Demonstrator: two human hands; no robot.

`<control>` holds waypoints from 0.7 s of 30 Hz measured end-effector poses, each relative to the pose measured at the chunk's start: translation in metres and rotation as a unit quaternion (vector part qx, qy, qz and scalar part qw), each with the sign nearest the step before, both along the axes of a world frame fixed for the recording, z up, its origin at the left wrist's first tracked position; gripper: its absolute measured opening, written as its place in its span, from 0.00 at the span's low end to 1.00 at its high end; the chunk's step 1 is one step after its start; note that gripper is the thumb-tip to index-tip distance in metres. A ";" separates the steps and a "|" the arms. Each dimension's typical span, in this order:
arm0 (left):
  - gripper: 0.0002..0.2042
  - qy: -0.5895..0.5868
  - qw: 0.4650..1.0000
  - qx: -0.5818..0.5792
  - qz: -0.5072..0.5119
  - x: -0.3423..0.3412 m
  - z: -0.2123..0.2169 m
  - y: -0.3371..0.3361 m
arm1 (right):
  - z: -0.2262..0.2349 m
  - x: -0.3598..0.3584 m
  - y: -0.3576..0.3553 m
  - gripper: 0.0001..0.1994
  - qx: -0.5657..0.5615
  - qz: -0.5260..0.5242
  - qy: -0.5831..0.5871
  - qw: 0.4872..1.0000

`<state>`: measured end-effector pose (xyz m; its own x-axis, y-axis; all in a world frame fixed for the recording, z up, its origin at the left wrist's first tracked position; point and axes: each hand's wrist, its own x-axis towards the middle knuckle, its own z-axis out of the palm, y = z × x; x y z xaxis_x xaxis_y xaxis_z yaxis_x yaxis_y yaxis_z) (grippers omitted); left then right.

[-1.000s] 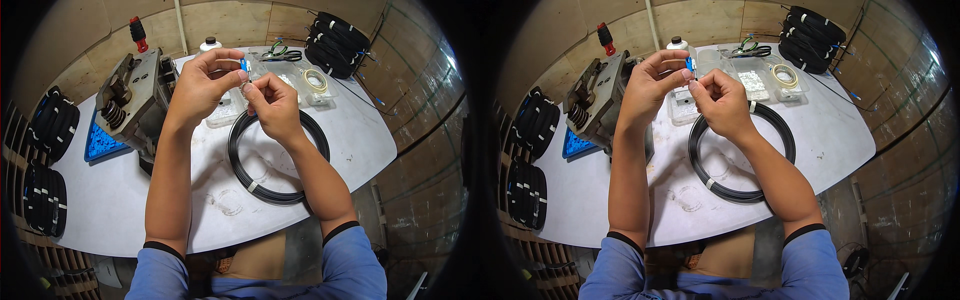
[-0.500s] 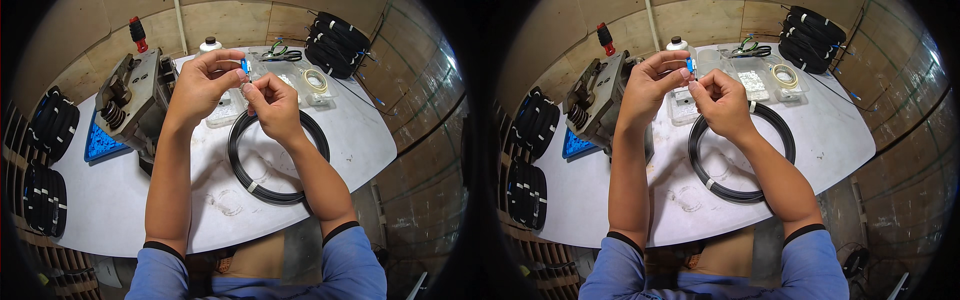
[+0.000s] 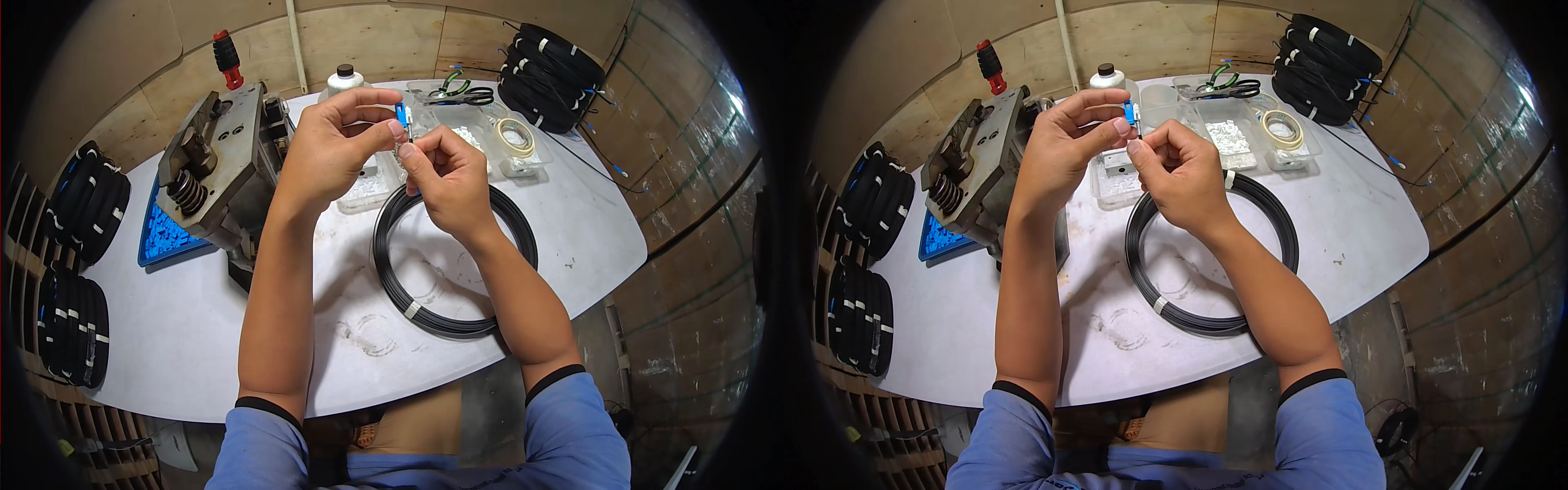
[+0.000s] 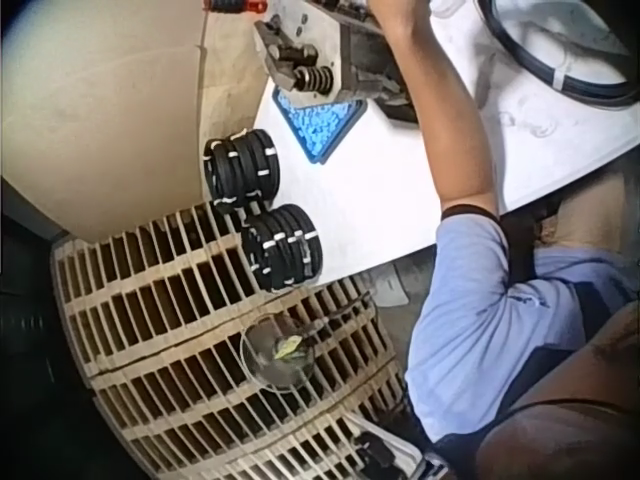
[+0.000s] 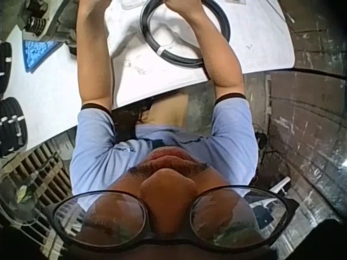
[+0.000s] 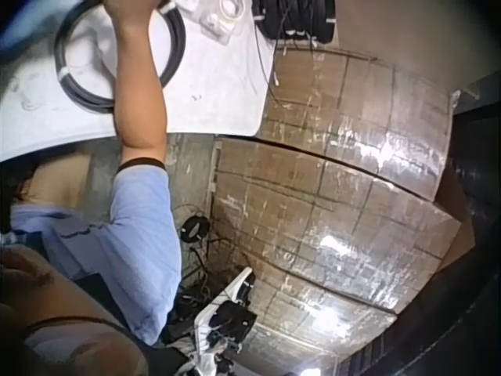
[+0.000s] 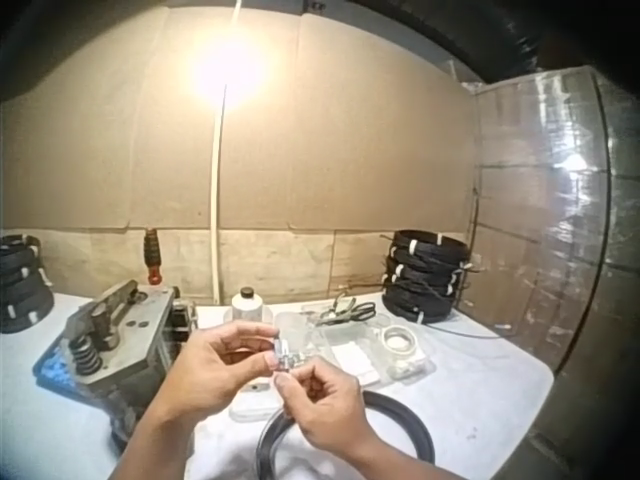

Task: Assembling a wire harness by attaching a connector to a cable using a pressing machine.

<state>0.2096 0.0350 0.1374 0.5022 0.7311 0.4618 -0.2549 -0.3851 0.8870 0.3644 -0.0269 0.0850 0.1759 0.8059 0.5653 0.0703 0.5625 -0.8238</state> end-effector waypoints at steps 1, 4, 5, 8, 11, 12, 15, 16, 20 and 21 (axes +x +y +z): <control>0.15 0.005 1.000 0.006 0.004 0.000 0.001 -0.001 | 0.000 0.000 0.000 0.08 0.000 -0.002 -0.001 1.000; 0.15 -0.001 1.000 0.000 -0.001 0.001 0.000 0.000 | -0.001 0.000 0.000 0.08 0.006 0.006 0.009 1.000; 0.15 -0.001 1.000 0.000 -0.001 0.001 0.000 0.000 | -0.001 0.001 0.000 0.08 0.006 0.006 0.009 1.000; 0.15 0.010 1.000 0.008 0.008 0.001 0.001 -0.001 | 0.000 0.001 0.000 0.08 0.004 0.002 0.003 1.000; 0.15 -0.002 1.000 -0.002 -0.005 0.001 -0.001 0.001 | -0.001 0.000 0.001 0.08 0.001 0.009 0.010 1.000; 0.15 -0.002 1.000 -0.001 -0.004 0.001 -0.001 0.001 | -0.002 0.000 0.001 0.08 0.002 0.008 0.008 1.000; 0.15 -0.002 1.000 -0.001 -0.004 0.001 -0.001 0.001 | -0.002 0.000 0.002 0.08 0.003 0.008 0.009 1.000; 0.15 -0.003 1.000 -0.003 -0.006 0.001 -0.002 0.001 | -0.002 0.001 0.002 0.08 0.002 0.008 0.012 1.000; 0.15 0.000 1.000 0.004 -0.002 0.001 0.000 0.000 | -0.001 0.001 0.001 0.08 0.006 0.003 0.004 1.000; 0.15 -0.001 1.000 0.003 -0.003 0.001 0.000 0.000 | -0.001 0.001 0.001 0.09 0.005 0.005 0.006 1.000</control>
